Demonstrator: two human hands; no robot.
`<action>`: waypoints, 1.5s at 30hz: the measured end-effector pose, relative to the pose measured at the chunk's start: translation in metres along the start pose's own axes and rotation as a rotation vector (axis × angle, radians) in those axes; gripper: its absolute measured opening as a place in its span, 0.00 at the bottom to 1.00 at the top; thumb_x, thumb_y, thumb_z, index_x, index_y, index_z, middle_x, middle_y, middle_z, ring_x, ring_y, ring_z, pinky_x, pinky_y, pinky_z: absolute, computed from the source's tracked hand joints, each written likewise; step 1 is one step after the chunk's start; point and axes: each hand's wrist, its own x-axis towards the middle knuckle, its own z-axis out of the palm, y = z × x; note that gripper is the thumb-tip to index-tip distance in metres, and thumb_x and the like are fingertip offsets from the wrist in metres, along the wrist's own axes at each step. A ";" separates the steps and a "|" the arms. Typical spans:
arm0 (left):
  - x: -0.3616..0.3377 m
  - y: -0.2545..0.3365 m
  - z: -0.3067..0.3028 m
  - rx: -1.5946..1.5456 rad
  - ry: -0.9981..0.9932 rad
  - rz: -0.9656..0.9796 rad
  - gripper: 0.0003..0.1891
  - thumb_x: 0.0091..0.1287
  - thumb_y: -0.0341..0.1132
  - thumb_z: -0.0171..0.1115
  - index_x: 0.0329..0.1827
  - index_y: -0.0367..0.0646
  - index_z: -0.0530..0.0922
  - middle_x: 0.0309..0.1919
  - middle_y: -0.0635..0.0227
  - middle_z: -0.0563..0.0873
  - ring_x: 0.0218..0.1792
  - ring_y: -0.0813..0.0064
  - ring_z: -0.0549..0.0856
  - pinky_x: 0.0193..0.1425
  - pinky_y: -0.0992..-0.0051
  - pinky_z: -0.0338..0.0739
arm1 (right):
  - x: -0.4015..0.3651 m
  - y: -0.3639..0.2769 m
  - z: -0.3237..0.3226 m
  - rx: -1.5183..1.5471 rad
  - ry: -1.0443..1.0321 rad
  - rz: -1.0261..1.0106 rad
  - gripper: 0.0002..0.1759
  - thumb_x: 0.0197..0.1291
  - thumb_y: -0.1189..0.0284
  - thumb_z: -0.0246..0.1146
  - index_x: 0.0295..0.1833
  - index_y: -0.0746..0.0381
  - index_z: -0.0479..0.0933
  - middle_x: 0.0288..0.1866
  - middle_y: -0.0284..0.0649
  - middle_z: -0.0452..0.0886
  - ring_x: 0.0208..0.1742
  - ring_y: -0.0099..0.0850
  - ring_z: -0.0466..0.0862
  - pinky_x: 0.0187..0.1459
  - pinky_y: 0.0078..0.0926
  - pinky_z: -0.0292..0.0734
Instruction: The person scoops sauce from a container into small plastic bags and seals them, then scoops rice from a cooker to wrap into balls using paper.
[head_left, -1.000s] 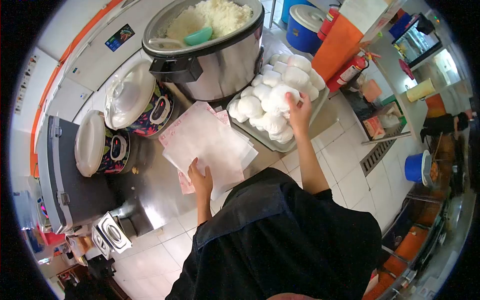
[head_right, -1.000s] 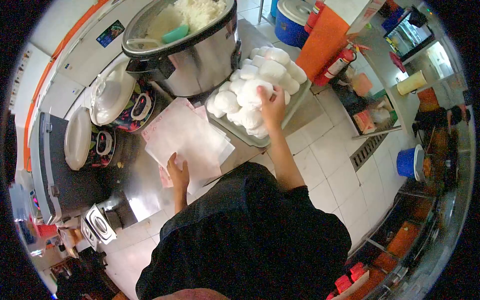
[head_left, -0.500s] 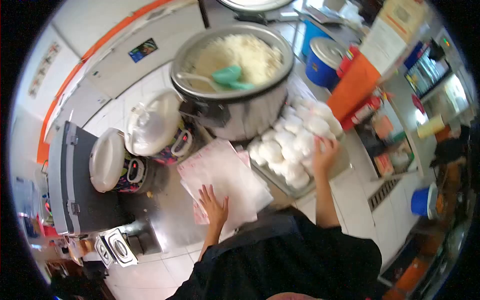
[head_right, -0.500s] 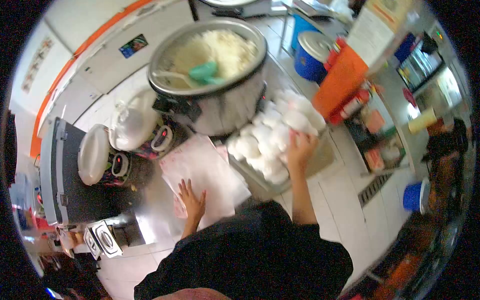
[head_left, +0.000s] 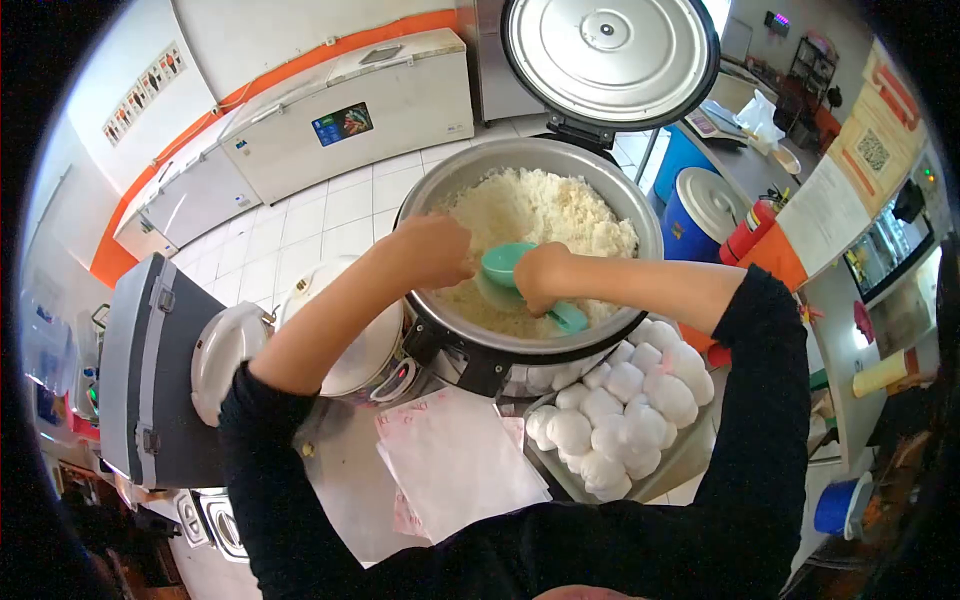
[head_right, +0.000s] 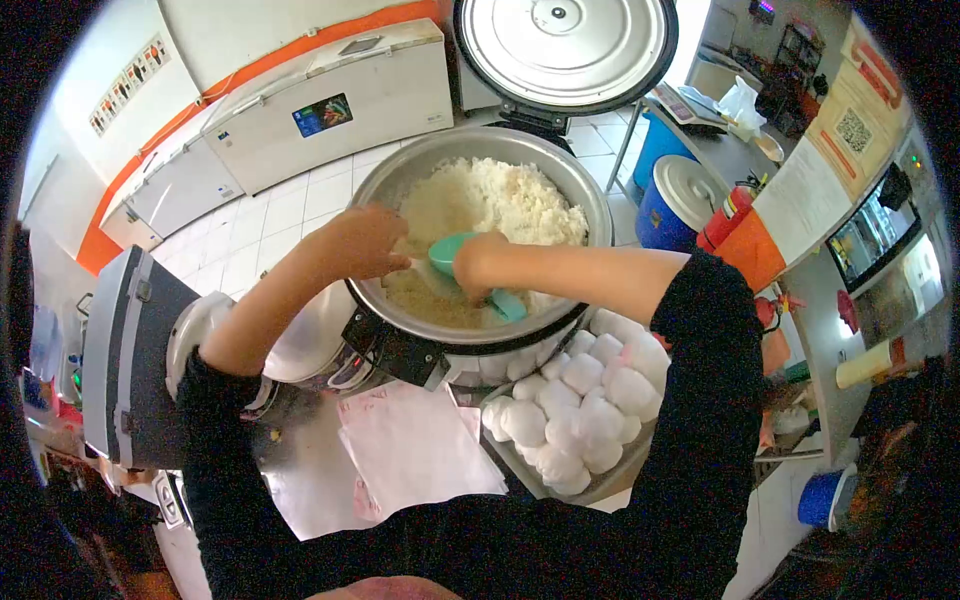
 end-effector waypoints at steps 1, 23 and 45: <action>0.013 0.000 0.005 0.076 -0.239 -0.031 0.20 0.55 0.43 0.62 0.45 0.38 0.77 0.42 0.52 0.81 0.46 0.54 0.79 0.52 0.61 0.71 | -0.011 0.003 -0.010 0.052 -0.016 0.004 0.15 0.40 0.61 0.64 0.30 0.61 0.82 0.31 0.40 0.82 0.32 0.36 0.82 0.31 0.33 0.76; -0.086 -0.013 -0.048 -1.077 0.724 -0.236 0.14 0.70 0.40 0.46 0.48 0.39 0.68 0.18 0.73 0.67 0.11 0.89 0.63 0.11 0.87 0.54 | -0.039 0.086 -0.015 -0.367 0.581 0.272 0.08 0.45 0.76 0.59 0.32 0.67 0.79 0.29 0.46 0.80 0.30 0.37 0.83 0.25 0.34 0.76; -0.178 0.014 0.020 -1.428 0.754 -0.486 0.15 0.70 0.42 0.42 0.44 0.41 0.72 0.20 0.75 0.70 0.13 0.90 0.63 0.13 0.87 0.55 | -0.068 0.020 -0.006 0.293 0.130 -0.055 0.17 0.49 0.68 0.58 0.44 0.66 0.77 0.39 0.56 0.79 0.44 0.46 0.80 0.43 0.41 0.74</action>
